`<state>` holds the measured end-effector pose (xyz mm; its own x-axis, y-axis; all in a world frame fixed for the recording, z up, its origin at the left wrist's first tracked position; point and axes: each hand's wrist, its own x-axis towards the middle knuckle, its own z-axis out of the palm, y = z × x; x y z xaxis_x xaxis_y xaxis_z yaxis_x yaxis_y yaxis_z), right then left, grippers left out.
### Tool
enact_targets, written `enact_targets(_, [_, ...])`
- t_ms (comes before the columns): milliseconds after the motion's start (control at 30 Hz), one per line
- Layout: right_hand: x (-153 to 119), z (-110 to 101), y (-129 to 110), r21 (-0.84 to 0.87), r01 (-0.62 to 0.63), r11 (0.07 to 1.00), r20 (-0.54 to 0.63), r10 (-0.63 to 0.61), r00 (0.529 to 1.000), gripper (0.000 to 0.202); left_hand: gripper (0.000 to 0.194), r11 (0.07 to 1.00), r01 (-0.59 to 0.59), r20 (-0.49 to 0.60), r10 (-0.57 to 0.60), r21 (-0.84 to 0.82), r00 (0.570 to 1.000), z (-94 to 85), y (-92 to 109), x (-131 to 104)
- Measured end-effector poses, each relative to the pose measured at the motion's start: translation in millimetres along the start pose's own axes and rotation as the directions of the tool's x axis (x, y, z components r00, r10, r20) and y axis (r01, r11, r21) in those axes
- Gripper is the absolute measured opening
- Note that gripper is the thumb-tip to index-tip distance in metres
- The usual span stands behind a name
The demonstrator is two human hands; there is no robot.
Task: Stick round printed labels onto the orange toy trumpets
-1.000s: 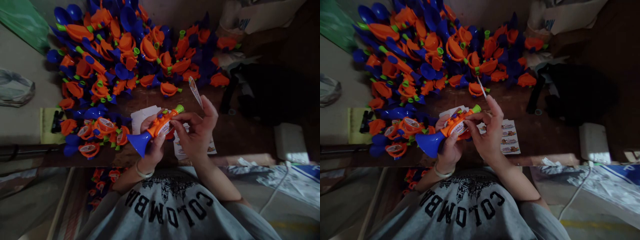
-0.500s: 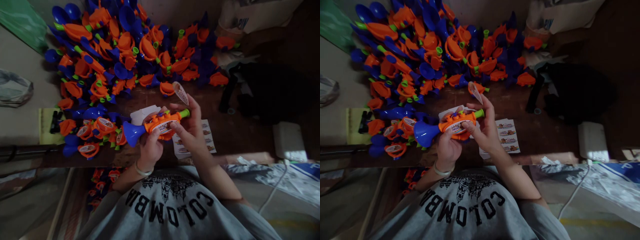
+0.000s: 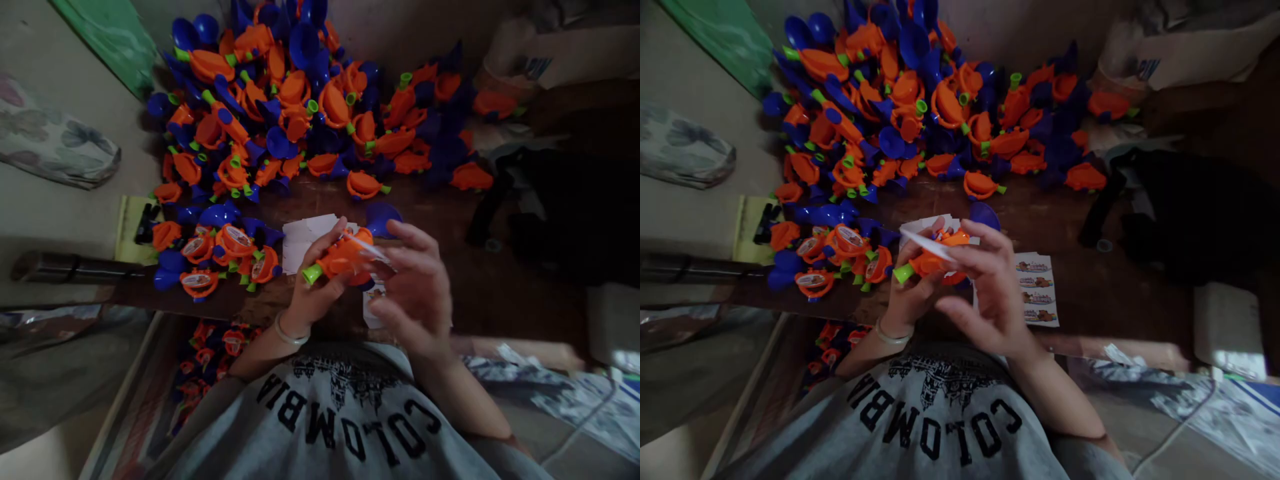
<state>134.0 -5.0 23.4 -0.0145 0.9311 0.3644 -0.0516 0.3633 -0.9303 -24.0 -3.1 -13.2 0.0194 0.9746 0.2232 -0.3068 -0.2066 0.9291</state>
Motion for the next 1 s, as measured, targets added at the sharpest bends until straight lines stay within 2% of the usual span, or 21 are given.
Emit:
enact_targets(100, [10.9, -3.0, -3.5, 0.110, -0.113, 0.987, -0.060, 0.120, 0.991, 0.017, 0.059, 0.996, -0.002, -0.019, 0.000, -0.092, 1.000, -7.4, 0.3, -1.5])
enact_targets(233, [17.5, 0.5, -3.7, 0.075, -0.227, 0.971, -0.039, 0.230, 0.972, 0.015, 0.062, 0.991, 0.015, -0.001, -0.016, -0.136, 1.000, -9.2, 3.9, -4.7])
enact_targets(400, [13.7, 7.7, -2.6, 0.022, -0.201, 0.979, -0.044, 0.201, 0.979, 0.013, 0.054, 0.992, -0.034, 0.038, 0.039, -0.123, 0.999, -3.5, 11.6, -6.1])
enact_targets(633, [11.3, 9.4, -0.2, -0.003, -0.188, 0.982, -0.048, 0.188, 0.981, 0.014, 0.053, 0.992, -0.079, 0.012, 0.080, -0.103, 0.997, -1.3, 10.8, -7.1])
enact_targets(800, [10.7, 11.3, -1.5, -0.032, -0.169, 0.985, -0.040, 0.167, 0.985, 0.011, 0.041, 0.990, -0.134, 0.020, 0.135, -0.052, 0.991, 1.0, 12.3, -6.2])
enact_targets(900, [10.4, 12.3, -1.2, -0.119, -0.114, 0.986, -0.040, 0.110, 0.993, 0.008, 0.037, 0.989, -0.146, -0.001, 0.146, -0.020, 0.989, 2.7, 12.2, -6.7])
enact_targets(1000, [10.9, 13.1, -0.7, -0.254, 0.007, 0.967, -0.043, -0.018, 0.999, 0.006, 0.036, 0.986, -0.169, -0.015, 0.169, -0.001, 0.986, 4.4, 11.1, -8.1])
